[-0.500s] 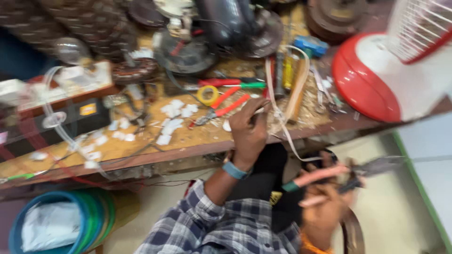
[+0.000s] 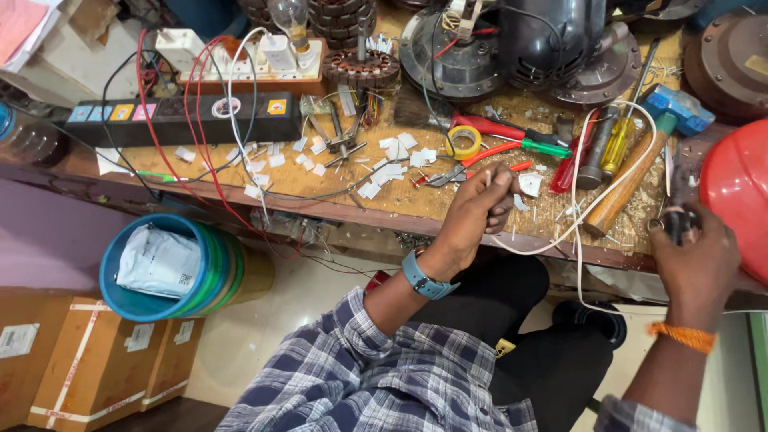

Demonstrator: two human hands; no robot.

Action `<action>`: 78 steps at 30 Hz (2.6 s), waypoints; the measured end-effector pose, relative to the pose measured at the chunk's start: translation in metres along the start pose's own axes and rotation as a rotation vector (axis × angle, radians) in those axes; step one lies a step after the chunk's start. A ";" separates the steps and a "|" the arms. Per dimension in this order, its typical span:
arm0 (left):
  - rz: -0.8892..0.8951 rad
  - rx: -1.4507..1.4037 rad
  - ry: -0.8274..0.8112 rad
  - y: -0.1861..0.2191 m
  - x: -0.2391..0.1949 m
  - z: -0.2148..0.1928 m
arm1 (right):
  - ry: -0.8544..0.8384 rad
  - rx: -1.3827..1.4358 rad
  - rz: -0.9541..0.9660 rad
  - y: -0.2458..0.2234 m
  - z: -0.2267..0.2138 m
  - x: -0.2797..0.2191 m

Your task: The person strips insulation from white electrical wires using pliers, twists the exposed ends, and secures them with a red wire connector. They then use a screwdriver to tighten the connector and briefly reach under the workbench.

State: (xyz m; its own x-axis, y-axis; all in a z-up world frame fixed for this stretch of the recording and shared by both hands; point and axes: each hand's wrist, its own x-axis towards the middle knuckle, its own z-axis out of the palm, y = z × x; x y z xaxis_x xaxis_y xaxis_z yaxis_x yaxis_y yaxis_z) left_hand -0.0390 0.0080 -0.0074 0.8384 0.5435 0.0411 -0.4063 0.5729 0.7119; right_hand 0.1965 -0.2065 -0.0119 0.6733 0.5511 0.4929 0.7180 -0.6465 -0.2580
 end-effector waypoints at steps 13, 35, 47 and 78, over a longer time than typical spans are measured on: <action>0.117 0.794 -0.313 -0.038 -0.028 0.012 | -0.152 1.169 0.199 -0.125 -0.067 -0.085; -0.152 0.271 -0.653 -0.025 -0.043 0.003 | -0.233 1.359 0.423 -0.097 -0.010 -0.107; -0.010 0.791 -0.425 -0.024 -0.049 0.016 | -0.316 1.407 0.559 -0.104 0.010 -0.118; -0.029 1.070 -0.562 -0.021 -0.053 -0.015 | 0.059 -0.167 0.200 -0.011 0.028 -0.002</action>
State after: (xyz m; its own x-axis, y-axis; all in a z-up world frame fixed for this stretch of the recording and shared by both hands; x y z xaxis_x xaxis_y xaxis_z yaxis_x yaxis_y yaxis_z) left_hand -0.0805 -0.0241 -0.0352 0.9911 0.0443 0.1254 -0.1011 -0.3616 0.9268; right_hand 0.1918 -0.1854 -0.0337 0.7838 0.3753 0.4947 0.5295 -0.8201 -0.2168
